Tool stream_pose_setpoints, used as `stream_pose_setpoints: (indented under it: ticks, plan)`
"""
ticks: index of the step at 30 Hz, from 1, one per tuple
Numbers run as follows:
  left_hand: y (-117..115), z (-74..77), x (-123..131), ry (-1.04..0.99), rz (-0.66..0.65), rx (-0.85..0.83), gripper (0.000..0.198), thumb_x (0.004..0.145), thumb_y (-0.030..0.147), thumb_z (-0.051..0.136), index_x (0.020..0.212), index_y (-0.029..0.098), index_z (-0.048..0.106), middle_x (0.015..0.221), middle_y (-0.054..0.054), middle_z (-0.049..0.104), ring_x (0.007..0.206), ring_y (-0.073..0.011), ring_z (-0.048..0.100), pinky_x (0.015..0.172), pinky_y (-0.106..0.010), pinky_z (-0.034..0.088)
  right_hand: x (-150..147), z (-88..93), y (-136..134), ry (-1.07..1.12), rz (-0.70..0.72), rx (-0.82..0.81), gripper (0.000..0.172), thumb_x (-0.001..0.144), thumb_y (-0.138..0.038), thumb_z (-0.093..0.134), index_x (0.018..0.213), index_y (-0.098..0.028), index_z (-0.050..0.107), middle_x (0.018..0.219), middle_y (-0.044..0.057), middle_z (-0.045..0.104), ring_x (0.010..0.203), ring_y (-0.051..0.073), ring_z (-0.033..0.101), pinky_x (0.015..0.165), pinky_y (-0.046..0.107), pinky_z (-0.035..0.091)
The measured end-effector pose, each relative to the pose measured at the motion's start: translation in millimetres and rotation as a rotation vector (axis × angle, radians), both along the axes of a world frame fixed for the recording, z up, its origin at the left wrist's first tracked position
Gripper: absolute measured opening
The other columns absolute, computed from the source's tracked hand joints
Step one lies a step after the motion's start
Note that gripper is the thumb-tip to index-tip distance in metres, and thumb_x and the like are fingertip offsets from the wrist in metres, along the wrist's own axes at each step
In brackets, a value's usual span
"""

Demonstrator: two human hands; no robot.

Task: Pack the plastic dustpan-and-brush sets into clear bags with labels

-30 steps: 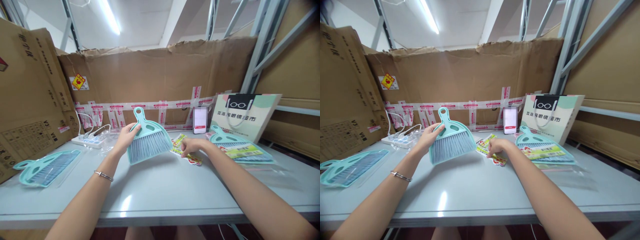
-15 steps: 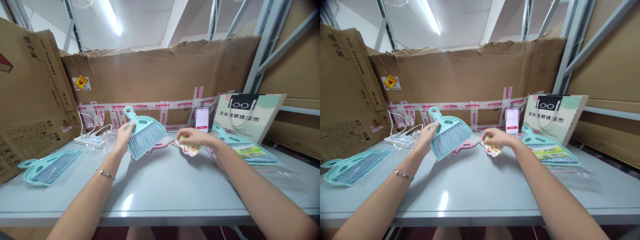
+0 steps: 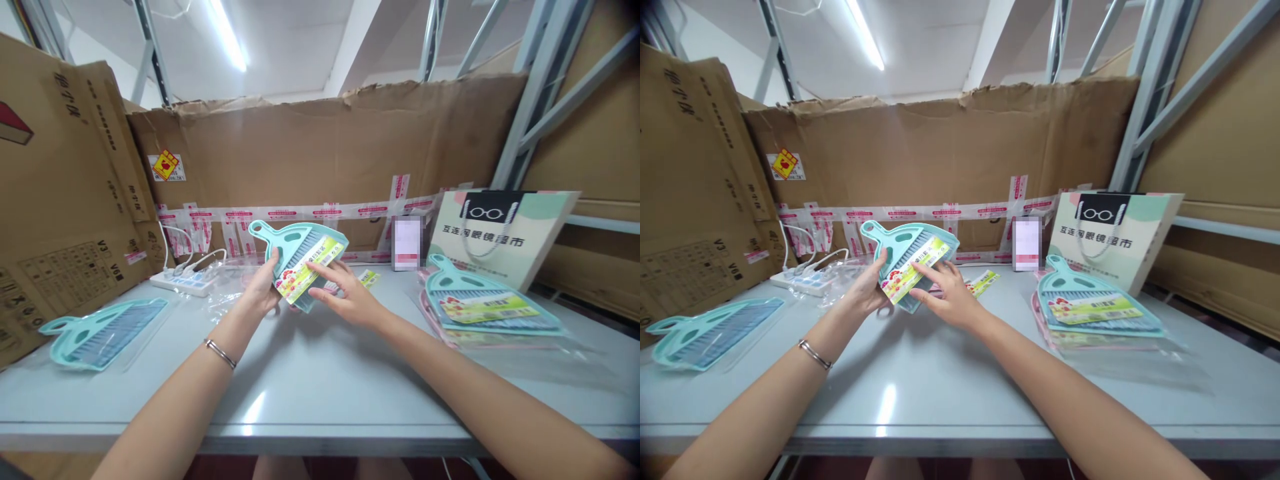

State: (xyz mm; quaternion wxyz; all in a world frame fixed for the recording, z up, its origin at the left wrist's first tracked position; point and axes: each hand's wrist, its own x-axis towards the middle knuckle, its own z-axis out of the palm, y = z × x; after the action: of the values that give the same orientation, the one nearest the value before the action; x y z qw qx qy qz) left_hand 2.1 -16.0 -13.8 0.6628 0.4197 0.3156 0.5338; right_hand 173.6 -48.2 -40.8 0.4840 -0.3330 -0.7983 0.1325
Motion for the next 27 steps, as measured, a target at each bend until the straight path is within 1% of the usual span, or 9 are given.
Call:
stream_pose_setpoints:
  ticks: [4, 8, 10, 13, 15, 18, 21, 24, 27]
  plan:
    - [0.0, -2.7, -1.3, 0.025, 0.042, 0.083, 0.039, 0.073, 0.044, 0.067, 0.099, 0.015, 0.06, 0.095, -0.01, 0.069, 0.086, -0.0237, 0.066, 0.075, -0.035, 0.054, 7.5, -1.8, 9.0, -0.109, -0.082, 0.075, 0.044, 0.083, -0.037, 0.054, 0.126, -0.029, 0.052, 0.13, 0.004, 0.054, 0.125, 0.022, 0.043, 0.109, 0.049, 0.019]
    - [-2.9, -5.0, -0.9, 0.116, 0.033, 0.161, 0.049, 0.057, 0.021, 0.079, 0.1, 0.014, 0.058, 0.09, -0.008, 0.069, 0.076, -0.0204, 0.066, 0.072, -0.034, 0.054, 7.4, -3.7, 8.4, -0.104, -0.094, 0.058, 0.041, 0.082, -0.034, 0.054, 0.123, -0.03, 0.054, 0.126, 0.003, 0.057, 0.123, 0.022, 0.045, 0.109, 0.05, 0.017]
    - [-4.0, -6.0, 0.6, 0.128, 0.051, 0.179, 0.053, 0.052, 0.017, 0.08, 0.1, 0.013, 0.058, 0.09, -0.008, 0.069, 0.076, -0.0207, 0.066, 0.071, -0.035, 0.055, 4.8, -4.7, 7.2, 0.038, -0.094, 0.044, 0.038, 0.082, -0.034, 0.055, 0.119, -0.028, 0.056, 0.124, 0.003, 0.058, 0.12, 0.021, 0.047, 0.108, 0.049, 0.022]
    - [-4.4, -9.4, 4.6, 0.113, 0.105, 0.18, 0.053, 0.05, 0.018, 0.08, 0.098, 0.012, 0.057, 0.089, -0.008, 0.069, 0.075, -0.0208, 0.066, 0.068, -0.033, 0.055, 0.3, -3.2, 6.8, 0.556, -0.252, -0.013, 0.045, 0.074, -0.038, 0.062, 0.116, -0.025, 0.053, 0.125, 0.005, 0.055, 0.114, 0.02, 0.05, 0.1, 0.042, 0.037]
    - [-4.7, -14.1, 8.8, 0.103, 0.12, 0.185, 0.05, 0.051, 0.019, 0.08, 0.095, 0.012, 0.058, 0.086, -0.007, 0.069, 0.072, -0.0191, 0.066, 0.066, -0.031, 0.055, -2.5, -1.0, 6.8, 0.859, -0.246, -0.254, 0.049, 0.068, -0.039, 0.068, 0.111, -0.023, 0.052, 0.12, 0.007, 0.057, 0.106, 0.021, 0.055, 0.09, 0.039, 0.045]
    - [-5.2, -21.7, 15.5, 0.139, 0.077, 0.205, 0.046, 0.053, 0.022, 0.079, 0.093, 0.013, 0.058, 0.08, -0.006, 0.068, 0.067, -0.0179, 0.065, 0.064, -0.03, 0.054, -6.0, -0.1, 6.6, 0.942, 0.107, -0.768, 0.036, 0.068, -0.036, 0.068, 0.098, -0.019, 0.056, 0.102, 0.008, 0.066, 0.086, 0.02, 0.063, 0.075, 0.036, 0.052]
    - [-2.1, -22.2, 13.6, 0.3, 0.052, 0.248, 0.045, 0.062, 0.036, 0.074, 0.097, 0.015, 0.058, 0.081, -0.007, 0.068, 0.069, -0.0194, 0.064, 0.062, -0.031, 0.053, -6.9, -2.7, 8.2, 1.017, 0.213, -0.925, 0.02, 0.07, -0.02, 0.066, 0.088, -0.017, 0.058, 0.085, 0.004, 0.07, 0.072, 0.017, 0.065, 0.067, 0.031, 0.054]
    - [7.6, -13.6, -6.0, 0.624, 0.243, 0.402, 0.044, 0.078, 0.051, 0.054, 0.101, 0.015, 0.058, 0.099, -0.012, 0.066, 0.088, -0.0233, 0.063, 0.076, -0.035, 0.05, -4.0, -4.2, 12.5, 1.129, 0.128, -0.897, 0.016, 0.069, -0.011, 0.064, 0.084, -0.017, 0.06, 0.077, 0.002, 0.071, 0.064, 0.014, 0.065, 0.061, 0.027, 0.054]
    - [19.8, -8.3, -36.4, 1.197, 0.662, 0.521, 0.046, 0.082, 0.049, 0.047, 0.112, 0.015, 0.054, 0.126, -0.018, 0.053, 0.118, -0.0311, 0.048, 0.095, -0.044, 0.038, 1.2, -3.0, 17.4, 1.203, 0.044, -0.839, 0.015, 0.07, -0.008, 0.064, 0.082, -0.016, 0.061, 0.072, 0.001, 0.071, 0.059, 0.014, 0.064, 0.057, 0.026, 0.054]
